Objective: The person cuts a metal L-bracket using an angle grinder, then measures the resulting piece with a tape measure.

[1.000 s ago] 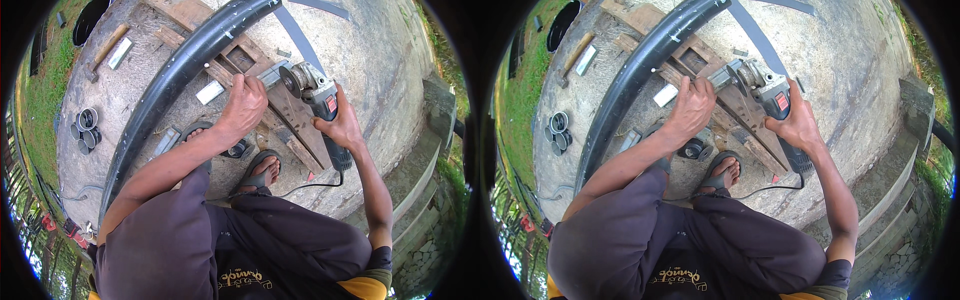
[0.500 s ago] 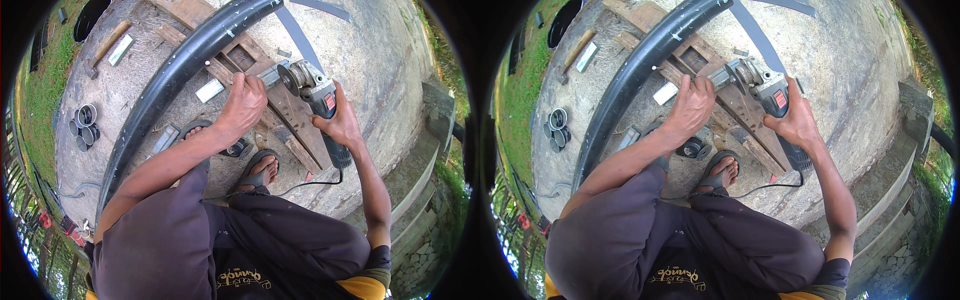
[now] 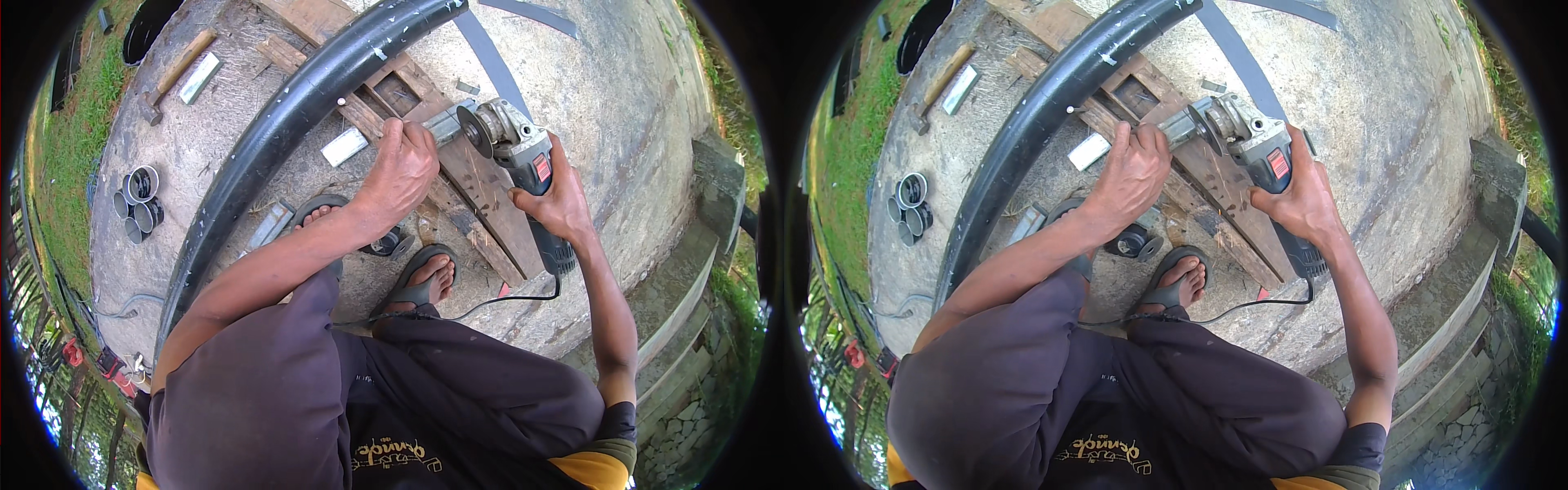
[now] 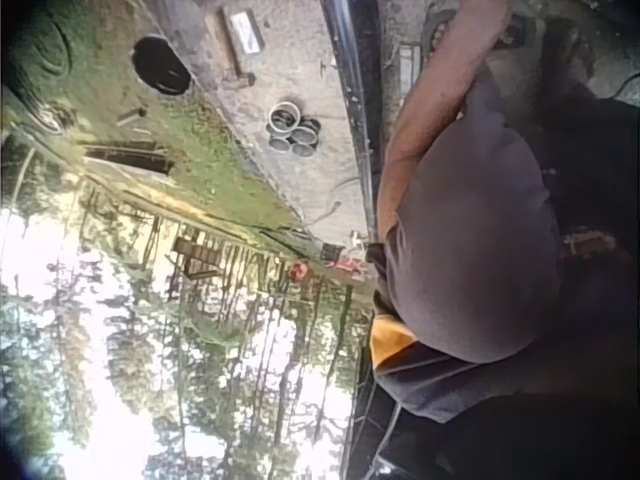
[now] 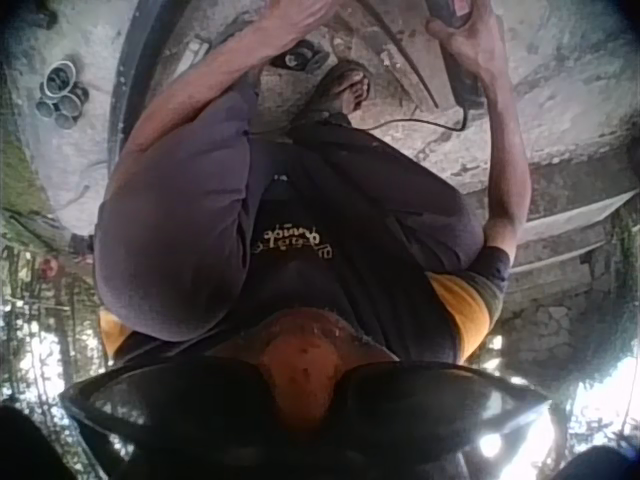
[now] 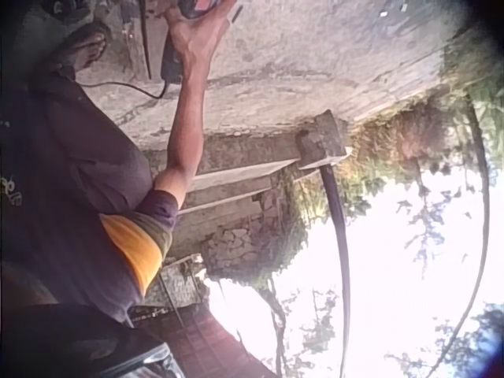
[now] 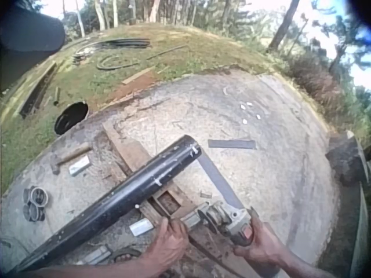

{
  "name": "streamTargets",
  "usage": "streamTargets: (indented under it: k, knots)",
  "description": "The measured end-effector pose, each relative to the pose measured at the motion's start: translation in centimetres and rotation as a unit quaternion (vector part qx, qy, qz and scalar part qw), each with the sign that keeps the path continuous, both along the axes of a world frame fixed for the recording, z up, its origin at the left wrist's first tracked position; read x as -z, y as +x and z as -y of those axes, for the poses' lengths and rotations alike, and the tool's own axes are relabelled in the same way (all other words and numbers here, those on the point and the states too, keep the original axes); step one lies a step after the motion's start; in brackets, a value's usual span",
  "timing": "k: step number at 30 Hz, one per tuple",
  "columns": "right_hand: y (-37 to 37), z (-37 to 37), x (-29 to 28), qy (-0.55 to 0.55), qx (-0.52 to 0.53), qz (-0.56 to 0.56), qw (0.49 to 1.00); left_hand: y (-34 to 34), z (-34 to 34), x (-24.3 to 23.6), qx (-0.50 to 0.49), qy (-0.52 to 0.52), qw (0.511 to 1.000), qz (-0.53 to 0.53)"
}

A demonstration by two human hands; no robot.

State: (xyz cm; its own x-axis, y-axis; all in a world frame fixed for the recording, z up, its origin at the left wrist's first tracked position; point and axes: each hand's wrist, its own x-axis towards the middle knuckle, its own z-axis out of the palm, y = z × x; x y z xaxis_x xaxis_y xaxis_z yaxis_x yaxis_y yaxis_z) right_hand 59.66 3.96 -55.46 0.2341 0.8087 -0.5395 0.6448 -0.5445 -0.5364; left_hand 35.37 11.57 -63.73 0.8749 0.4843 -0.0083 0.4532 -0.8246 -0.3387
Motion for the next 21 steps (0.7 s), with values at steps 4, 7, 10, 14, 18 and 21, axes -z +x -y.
streamTargets:
  k: [4, 7, 10, 14, 18, 21]
  knots:
    - [-0.07, 0.01, 0.02, 0.007, -0.002, 0.001, 1.0, 0.02, 0.08, 0.23, -0.003, -0.007, 1.0, 0.006]
    - [0.1, 0.05, -0.05, 0.002, -0.004, -0.004, 1.0, 0.04, 0.27, 0.04, -0.017, -0.009, 1.0, -0.01]
    - [0.06, 0.08, 0.5, 0.005, -0.003, -0.01, 1.0, -0.19, 0.22, 0.05, -0.024, -0.017, 1.0, -0.01]
    - [0.09, 0.16, 0.27, 0.005, -0.001, -0.011, 1.0, -0.03, 0.21, -0.12, -0.016, -0.033, 0.999, -0.015]
    - [0.04, 0.16, 0.35, 0.001, -0.005, -0.008, 1.0, -0.08, 0.23, 0.25, -0.017, -0.045, 0.999, -0.009]
    - [0.27, 0.5, 0.73, 0.01, -0.006, 0.005, 1.0, -0.03, 0.0, -0.06, -0.014, -0.051, 0.999, -0.012]
